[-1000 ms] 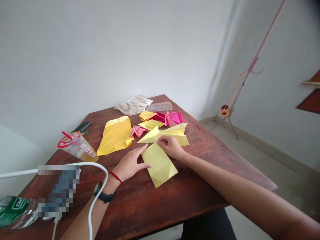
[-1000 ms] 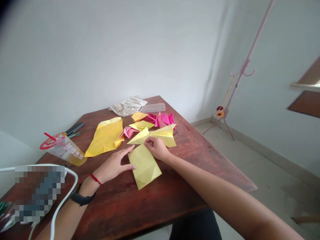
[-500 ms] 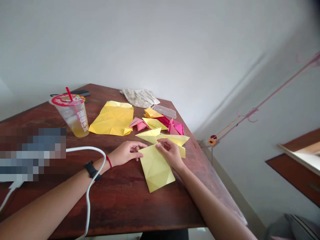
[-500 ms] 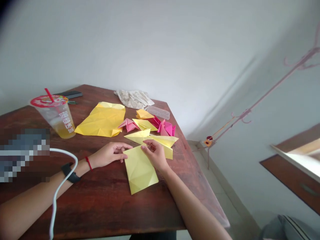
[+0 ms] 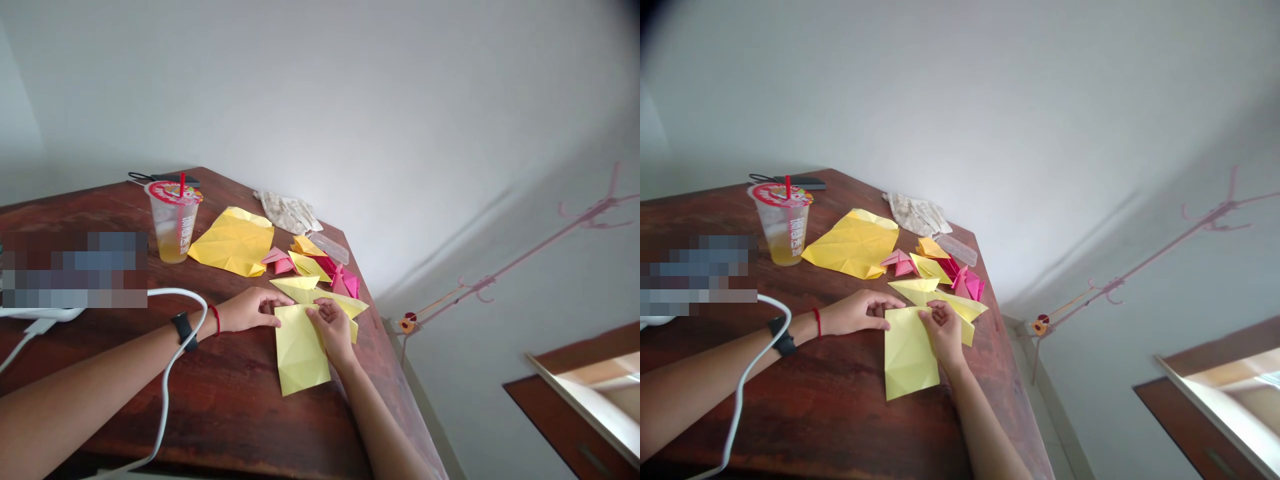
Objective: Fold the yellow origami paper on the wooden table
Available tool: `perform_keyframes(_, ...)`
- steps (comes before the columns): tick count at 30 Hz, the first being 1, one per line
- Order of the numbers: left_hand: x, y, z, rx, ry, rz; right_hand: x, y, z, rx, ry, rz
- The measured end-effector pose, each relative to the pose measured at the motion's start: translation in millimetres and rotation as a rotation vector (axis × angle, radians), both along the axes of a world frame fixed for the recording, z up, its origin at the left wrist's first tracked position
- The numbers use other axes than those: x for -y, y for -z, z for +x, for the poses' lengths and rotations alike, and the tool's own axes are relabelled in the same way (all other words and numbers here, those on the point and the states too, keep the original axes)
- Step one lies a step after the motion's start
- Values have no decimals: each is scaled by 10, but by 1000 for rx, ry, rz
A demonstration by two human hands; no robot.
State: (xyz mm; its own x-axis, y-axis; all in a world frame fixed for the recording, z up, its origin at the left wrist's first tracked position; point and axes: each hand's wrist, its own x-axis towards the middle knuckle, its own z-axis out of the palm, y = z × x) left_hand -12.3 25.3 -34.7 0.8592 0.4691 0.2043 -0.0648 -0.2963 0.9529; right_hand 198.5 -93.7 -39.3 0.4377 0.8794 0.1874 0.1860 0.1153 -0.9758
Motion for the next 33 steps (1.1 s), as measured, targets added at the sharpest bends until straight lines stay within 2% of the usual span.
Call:
perform_keyframes(6, 8, -16, -3, -17, 38, -37, 6, -2, 0, -31, -20, 7)
perform_keyframes(12, -26, 18, 7, -11, 77, -30, -2, 12, 14, 4, 34, -35)
perform_keyframes(17, -49, 13, -2, -39, 58, 39, 8, -17, 34, 140, 56, 3)
perform_keyframes(22, -4, -8, -9, -25, 19, 126, 50, -126, 22, 270, 105, 99)
perform_keyframes(26, 50, -58, -14, -39, -97, 282, 165, -302, -34, 503, 91, 261)
perform_keyframes(30, 62, -183, -77, -21, -294, 549, 343, -495, -125, 802, -64, 420)
perform_keyframes(33, 97, -279, -169, 69, -443, 653, 441, -534, -213, 899, -126, 508)
